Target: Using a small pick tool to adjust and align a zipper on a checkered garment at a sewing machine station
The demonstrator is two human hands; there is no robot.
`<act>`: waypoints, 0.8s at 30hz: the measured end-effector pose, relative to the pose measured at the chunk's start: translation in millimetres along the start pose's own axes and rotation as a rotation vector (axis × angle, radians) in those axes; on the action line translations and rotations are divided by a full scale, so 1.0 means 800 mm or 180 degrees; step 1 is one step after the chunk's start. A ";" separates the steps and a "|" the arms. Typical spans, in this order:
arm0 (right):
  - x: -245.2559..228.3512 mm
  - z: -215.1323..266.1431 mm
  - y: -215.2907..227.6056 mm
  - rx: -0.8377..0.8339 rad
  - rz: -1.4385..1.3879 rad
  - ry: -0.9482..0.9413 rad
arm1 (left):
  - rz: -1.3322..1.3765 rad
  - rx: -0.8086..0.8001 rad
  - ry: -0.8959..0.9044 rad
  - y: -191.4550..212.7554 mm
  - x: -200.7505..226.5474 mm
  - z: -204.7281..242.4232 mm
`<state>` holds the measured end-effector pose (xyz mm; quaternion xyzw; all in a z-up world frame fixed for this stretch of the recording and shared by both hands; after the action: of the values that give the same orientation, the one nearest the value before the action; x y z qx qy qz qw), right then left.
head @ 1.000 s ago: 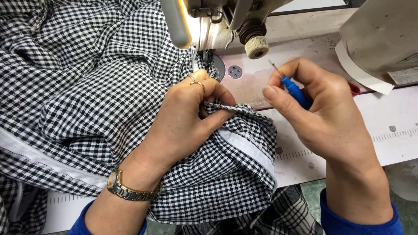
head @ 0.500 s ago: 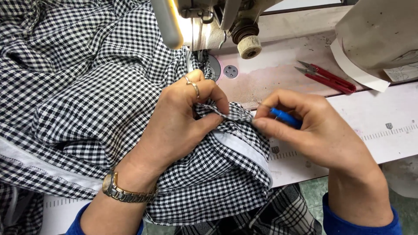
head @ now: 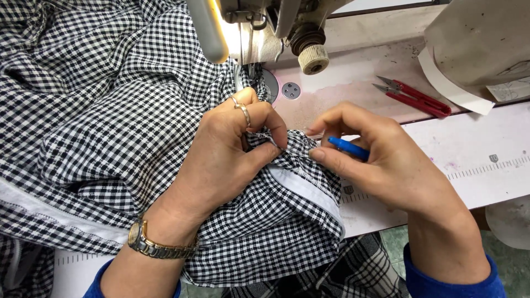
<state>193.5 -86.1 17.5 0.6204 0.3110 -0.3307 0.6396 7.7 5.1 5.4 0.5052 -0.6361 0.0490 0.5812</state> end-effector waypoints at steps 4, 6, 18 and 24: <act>-0.004 -0.009 -0.005 -0.0201 0.0015 0.0284 | -0.0004 -0.0004 0.0025 0.001 0.001 0.000; -0.008 -0.009 -0.006 -0.0009 0.0126 0.0315 | -0.0020 -0.0037 0.0069 0.000 0.001 -0.001; -0.030 -0.001 0.000 0.0342 -0.0414 0.0304 | -0.0007 -0.0069 0.0087 0.001 0.002 -0.001; -0.028 -0.006 -0.007 0.0257 -0.1413 0.0155 | -0.0065 -0.0190 0.0146 -0.001 -0.002 -0.001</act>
<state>175.6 -80.6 32.1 0.5697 0.4417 -0.4604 0.5181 8.5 6.3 3.7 0.4928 -0.6185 0.0356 0.6110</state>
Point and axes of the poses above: each hand's wrist, its own z-axis away from the middle knuckle, its own y-axis out of the back of the hand, x = y × z, the point moved 1 cm from there along -z, towards the middle knuckle, and after that the axes turned 1 degree about -x, right-handed, at the moved point
